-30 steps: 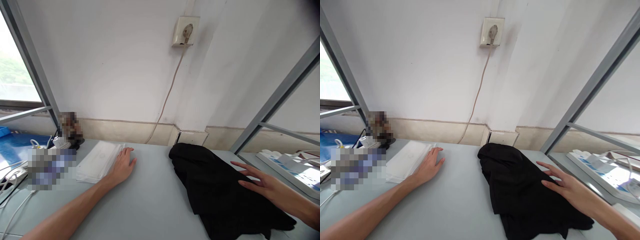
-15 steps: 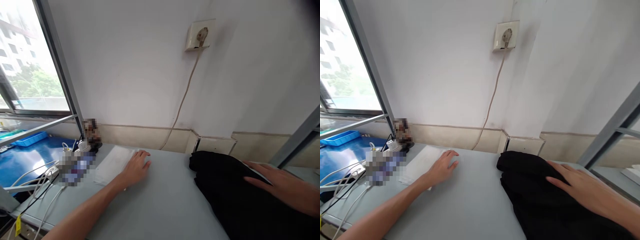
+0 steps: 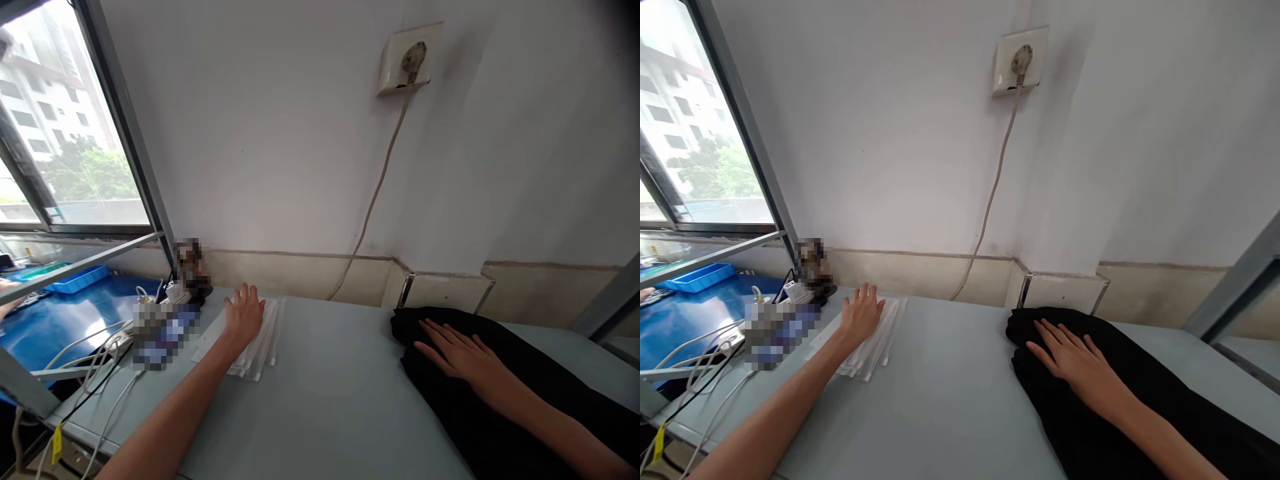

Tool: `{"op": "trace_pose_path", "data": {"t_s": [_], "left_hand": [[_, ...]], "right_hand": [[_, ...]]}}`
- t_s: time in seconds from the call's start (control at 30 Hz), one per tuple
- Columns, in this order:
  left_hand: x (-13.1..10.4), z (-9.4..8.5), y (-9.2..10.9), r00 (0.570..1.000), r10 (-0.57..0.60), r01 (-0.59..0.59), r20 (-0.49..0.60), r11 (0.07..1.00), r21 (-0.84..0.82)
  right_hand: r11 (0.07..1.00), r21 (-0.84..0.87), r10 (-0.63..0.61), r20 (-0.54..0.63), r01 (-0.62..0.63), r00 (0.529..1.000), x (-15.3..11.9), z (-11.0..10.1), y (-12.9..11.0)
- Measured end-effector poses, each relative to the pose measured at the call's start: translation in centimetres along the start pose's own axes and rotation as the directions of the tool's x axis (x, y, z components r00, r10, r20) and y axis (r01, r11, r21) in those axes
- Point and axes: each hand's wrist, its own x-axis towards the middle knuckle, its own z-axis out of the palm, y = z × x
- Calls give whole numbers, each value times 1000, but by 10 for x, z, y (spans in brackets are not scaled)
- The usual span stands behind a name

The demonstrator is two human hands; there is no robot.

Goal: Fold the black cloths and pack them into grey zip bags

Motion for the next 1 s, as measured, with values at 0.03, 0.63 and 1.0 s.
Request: {"op": "trace_pose_path", "data": {"t_s": [0.03,0.63,1.0], "left_hand": [[-1,1,-2,999,-33,33,22,999,15],[-14,-36,10,948,-190,137,255,968,213],[-31,-35,47,935,96,2,340,961,-275]], "right_hand": [[999,-27,-43,70,45,997,5,-12,-3],[803,591,-263,242,74,934,11,-74,-154],[501,858,-316,304,-114,899,1,-73,-169]]}}
